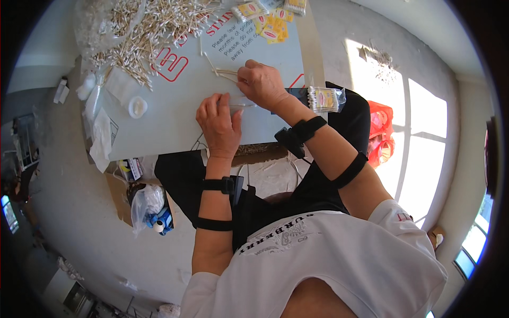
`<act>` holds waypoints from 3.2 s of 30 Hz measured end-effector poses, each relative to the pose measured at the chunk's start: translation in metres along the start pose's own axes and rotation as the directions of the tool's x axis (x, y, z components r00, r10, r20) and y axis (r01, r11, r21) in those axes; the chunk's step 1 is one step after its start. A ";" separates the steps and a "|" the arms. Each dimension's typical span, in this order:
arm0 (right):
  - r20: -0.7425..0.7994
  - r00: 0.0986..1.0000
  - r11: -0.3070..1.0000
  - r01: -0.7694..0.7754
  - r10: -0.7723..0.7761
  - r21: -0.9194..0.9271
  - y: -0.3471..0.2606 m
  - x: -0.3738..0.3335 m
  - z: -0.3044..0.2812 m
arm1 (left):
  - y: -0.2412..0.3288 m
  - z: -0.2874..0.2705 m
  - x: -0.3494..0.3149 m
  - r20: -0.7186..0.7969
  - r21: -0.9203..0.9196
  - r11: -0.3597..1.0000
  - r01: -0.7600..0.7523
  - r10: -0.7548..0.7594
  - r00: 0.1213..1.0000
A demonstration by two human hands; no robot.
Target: Packing small bundles of cotton buds into plastic bags and sealing them.
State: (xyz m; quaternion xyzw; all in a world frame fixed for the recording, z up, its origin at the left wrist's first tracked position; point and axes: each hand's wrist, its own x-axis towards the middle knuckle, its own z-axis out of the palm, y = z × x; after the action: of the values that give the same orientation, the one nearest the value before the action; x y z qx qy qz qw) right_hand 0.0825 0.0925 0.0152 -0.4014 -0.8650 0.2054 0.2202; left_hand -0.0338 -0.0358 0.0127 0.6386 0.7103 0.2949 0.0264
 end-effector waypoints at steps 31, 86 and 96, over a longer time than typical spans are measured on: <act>-0.022 0.928 0.923 0.373 -0.373 0.095 -0.004 0.052 0.001 | 0.003 0.009 0.004 0.164 0.214 0.974 -0.067 0.032 0.986; 0.116 0.959 0.962 -0.245 0.258 -0.118 0.010 0.132 0.017 | 0.004 0.004 0.006 0.215 0.149 0.989 0.014 -0.046 0.976; 0.306 0.919 0.966 0.214 -0.249 0.144 0.011 0.059 -0.012 | 0.003 0.009 0.005 0.163 0.166 0.986 0.010 -0.038 0.986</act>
State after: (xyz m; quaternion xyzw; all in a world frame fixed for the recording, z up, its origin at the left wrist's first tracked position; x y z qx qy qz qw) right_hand 0.0613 0.1471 0.0321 -0.2447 -0.9183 0.2870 0.1202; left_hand -0.0284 -0.0279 0.0087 0.6523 0.7352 0.1808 0.0364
